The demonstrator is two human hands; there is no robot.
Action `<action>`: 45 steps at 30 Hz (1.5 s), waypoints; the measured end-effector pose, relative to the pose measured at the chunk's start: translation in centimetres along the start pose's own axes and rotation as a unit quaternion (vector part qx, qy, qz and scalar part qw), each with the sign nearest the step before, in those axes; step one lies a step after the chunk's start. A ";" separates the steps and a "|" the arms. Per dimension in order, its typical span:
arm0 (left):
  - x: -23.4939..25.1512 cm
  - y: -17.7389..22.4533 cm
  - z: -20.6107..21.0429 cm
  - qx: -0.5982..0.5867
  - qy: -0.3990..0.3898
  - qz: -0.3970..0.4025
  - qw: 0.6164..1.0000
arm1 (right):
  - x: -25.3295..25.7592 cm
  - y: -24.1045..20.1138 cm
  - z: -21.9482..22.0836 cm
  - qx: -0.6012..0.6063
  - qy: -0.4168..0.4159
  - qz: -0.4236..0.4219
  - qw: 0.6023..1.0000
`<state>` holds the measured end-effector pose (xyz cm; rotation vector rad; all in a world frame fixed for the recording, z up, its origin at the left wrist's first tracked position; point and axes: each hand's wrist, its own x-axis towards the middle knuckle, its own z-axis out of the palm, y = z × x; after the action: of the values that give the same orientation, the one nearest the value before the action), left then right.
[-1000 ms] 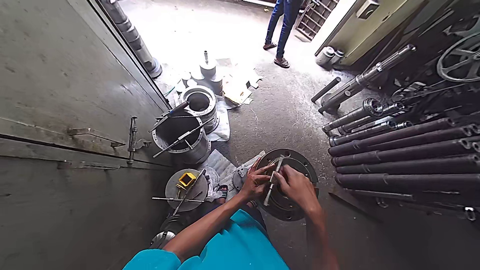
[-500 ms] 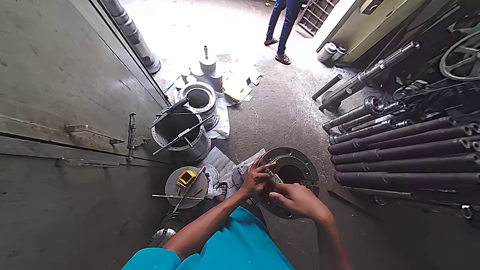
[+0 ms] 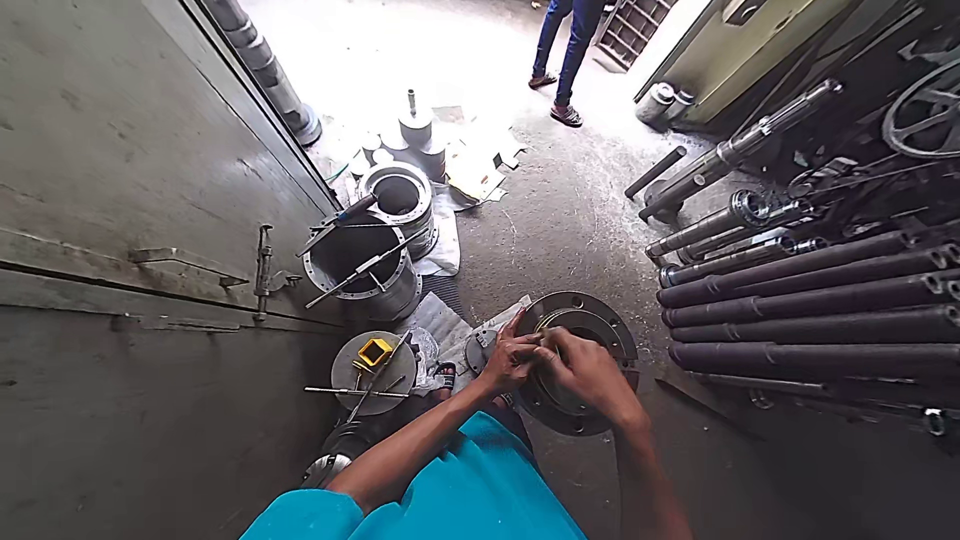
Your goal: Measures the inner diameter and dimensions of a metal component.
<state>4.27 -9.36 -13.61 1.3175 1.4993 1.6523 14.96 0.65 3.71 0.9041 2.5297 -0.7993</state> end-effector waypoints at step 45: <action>4.3 4.1 -2.9 -0.035 -0.121 0.060 0.990 | -3.2 4.3 1.0 0.161 0.206 0.000 0.965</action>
<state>0.94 -7.73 -8.16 1.5341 1.2321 1.5379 20.28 1.31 2.81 1.2917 2.7925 -1.1489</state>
